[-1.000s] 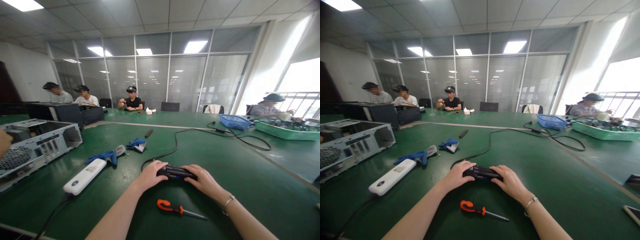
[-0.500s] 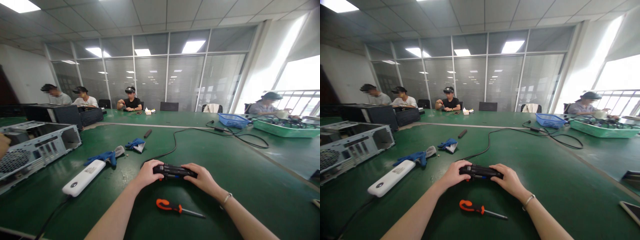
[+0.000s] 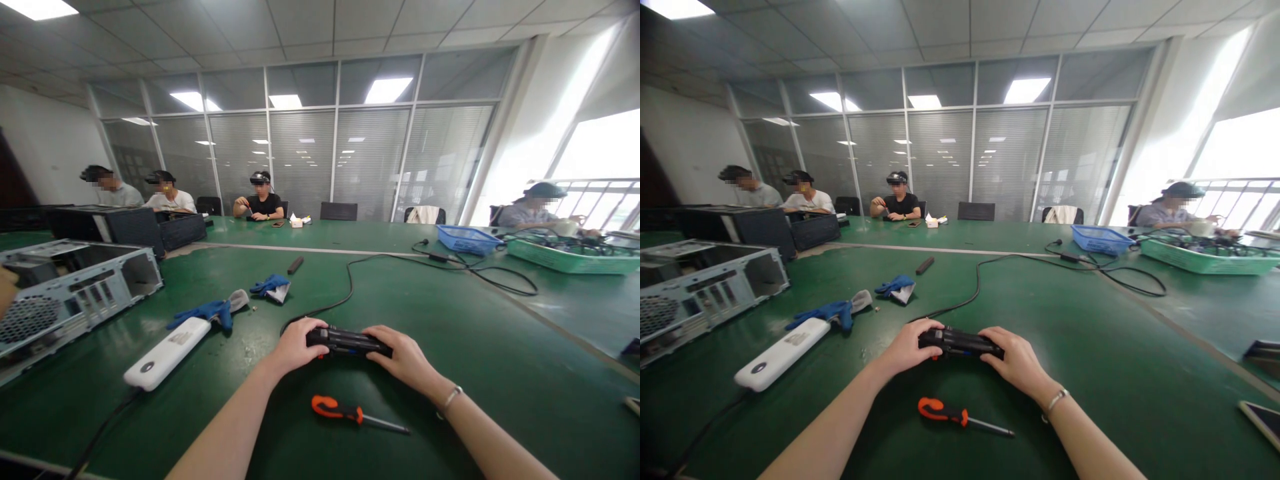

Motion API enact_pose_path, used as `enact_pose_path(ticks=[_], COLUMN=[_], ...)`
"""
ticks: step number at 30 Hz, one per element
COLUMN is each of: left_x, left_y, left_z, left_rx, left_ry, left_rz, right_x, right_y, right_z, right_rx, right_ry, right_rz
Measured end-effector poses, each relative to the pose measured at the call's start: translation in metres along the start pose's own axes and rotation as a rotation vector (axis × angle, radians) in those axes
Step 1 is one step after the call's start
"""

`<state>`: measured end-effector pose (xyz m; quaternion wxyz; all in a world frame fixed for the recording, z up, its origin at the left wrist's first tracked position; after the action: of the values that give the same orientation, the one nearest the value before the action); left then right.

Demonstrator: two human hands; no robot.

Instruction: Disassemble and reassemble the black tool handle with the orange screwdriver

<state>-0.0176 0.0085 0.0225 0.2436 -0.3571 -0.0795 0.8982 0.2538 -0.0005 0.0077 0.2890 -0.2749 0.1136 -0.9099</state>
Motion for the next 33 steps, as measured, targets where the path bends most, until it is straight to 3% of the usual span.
enact_pose_path(ticks=[9, 16, 22, 28, 33], left_x=[-0.005, 0.001, 0.002, 0.010, 0.003], left_y=[-0.002, 0.000, 0.000, -0.003, -0.001], left_z=[-0.001, -0.002, 0.001, 0.003, 0.005], left_rx=[-0.066, 0.040, 0.063, 0.104, 0.074], left_ry=[0.122, 0.017, -0.025, 0.008, -0.001], left_rz=[0.008, -0.015, -0.027, 0.050, 0.021], right_x=[-0.006, -0.007, -0.010, -0.011, -0.009], right_y=[-0.002, -0.001, -0.001, -0.002, 0.001], right_z=[0.004, 0.001, -0.003, -0.005, -0.008], right_rx=[-0.006, 0.010, 0.000, 0.003, -0.051], right_ry=[-0.079, -0.037, 0.016, 0.021, 0.038], right_rz=[-0.035, -0.015, -0.012, 0.009, -0.005])
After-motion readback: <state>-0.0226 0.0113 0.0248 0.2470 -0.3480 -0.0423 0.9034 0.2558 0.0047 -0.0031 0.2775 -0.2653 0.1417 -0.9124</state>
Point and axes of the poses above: each hand's wrist, its own y-axis away from the middle knuckle, its own z-axis out of the back of the hand, x = y × z, the point moved 1 cm from there along -y, towards the middle knuckle, and after that the axes turned 4 degrees about z, right-handed, at the moved point
